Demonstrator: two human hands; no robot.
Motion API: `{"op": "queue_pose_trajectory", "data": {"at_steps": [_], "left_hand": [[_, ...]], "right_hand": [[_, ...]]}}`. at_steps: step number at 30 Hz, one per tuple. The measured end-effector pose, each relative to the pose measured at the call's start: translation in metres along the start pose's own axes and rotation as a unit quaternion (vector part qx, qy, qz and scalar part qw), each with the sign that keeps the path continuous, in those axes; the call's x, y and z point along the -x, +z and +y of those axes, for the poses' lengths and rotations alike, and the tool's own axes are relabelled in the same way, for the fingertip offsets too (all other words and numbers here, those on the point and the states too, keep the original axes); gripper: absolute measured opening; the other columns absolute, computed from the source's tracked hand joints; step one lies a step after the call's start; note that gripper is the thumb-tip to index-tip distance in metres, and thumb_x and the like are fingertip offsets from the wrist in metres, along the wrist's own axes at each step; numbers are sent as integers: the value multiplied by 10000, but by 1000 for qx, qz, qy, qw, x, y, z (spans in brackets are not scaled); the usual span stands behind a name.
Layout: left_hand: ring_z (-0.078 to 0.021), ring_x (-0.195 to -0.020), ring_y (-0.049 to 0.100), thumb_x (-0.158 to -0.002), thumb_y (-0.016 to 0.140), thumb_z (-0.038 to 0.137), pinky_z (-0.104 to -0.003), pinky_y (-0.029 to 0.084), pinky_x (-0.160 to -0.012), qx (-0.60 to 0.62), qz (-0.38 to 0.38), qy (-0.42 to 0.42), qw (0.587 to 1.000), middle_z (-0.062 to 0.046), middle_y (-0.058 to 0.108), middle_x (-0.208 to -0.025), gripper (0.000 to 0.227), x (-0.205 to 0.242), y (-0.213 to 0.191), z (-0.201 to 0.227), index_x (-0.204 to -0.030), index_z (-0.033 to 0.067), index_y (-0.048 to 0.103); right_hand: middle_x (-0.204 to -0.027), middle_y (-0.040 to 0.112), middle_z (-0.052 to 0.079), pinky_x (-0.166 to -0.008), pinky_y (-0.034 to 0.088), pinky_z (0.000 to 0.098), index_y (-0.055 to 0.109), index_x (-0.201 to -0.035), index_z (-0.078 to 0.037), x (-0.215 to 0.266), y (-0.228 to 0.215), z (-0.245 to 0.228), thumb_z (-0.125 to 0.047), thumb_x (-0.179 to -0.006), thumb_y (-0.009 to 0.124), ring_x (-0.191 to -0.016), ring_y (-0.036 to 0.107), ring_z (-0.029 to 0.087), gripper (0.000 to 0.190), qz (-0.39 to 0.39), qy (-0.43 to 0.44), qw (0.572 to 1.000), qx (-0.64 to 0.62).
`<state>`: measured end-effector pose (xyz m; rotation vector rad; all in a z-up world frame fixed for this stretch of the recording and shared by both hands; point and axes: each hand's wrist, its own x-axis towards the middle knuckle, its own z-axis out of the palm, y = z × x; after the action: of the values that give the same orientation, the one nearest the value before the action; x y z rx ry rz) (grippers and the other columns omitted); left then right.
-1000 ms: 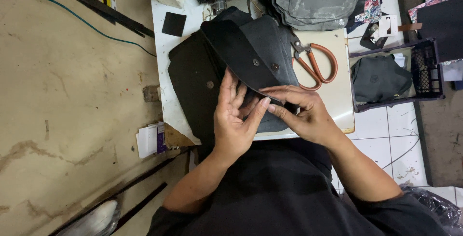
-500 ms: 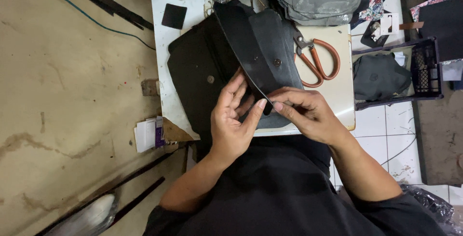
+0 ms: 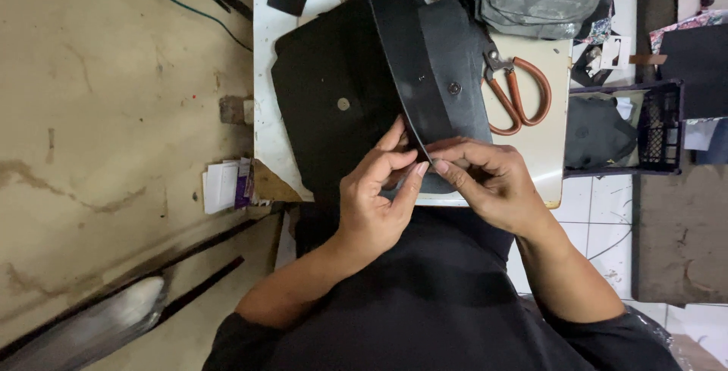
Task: Assembling a leather bag by aligning panels, applying reinforcement strips, folding edges, and inserting structural components.
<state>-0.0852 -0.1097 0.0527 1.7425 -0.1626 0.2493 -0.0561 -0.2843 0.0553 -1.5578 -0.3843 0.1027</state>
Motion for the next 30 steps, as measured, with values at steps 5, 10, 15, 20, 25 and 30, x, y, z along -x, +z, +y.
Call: {"op": "queue_pose_trajectory", "data": {"at_steps": [5,10,15,20,25,30], "left_hand": [[-439,-1163,689,-899,760,-26,-376,639,-855,-24,-1,16,1000,-309,593,-1408,139,-1,-4,-2,-1026,-63,717],[-463,-1108,700,-901,720,-63,-413,641,-831,-36,-8,35,999,-335,608,-1365,89,-4,-8,7,-986,-85,706],[-447,-1089,715,-891,737,-34,-376,642,-811,-44,2,45,998,-317,641,-1332,101,2,-8,-5,-985,-67,721],[-416,-1044,745,-870,736,-49,-356,646,-790,-64,15,58,996,-306,677,-1277,93,2,-8,-7,-963,-49,731],[-425,-972,753,-833,718,-60,-352,635,-716,-75,61,70,993,-283,728,-1165,49,3,3,-12,-874,-37,707],[-384,-960,767,-806,718,-46,-337,635,-720,-86,78,80,990,-242,749,-1149,58,4,5,-23,-848,-8,710]], "right_hand": [[-687,702,163,-737,566,345,732,-1022,115,0,2,-5,75,-942,683,-815,618,139,103,1,7,1000,15],[-678,686,153,-641,549,309,754,-1011,77,0,7,-10,45,-937,696,-717,620,129,99,10,-4,997,75],[-796,724,200,-644,585,371,749,-990,64,-6,17,-15,22,-942,698,-693,718,300,82,3,-32,992,123],[-814,721,186,-660,590,388,760,-1002,45,-6,23,-12,23,-946,686,-722,731,360,96,8,-58,987,150],[-875,728,188,-689,594,408,745,-992,48,-1,26,4,33,-938,688,-769,728,372,80,17,-82,980,180],[-878,726,186,-699,587,413,741,-989,47,0,28,10,57,-946,660,-785,723,377,92,28,-81,982,166]]}}
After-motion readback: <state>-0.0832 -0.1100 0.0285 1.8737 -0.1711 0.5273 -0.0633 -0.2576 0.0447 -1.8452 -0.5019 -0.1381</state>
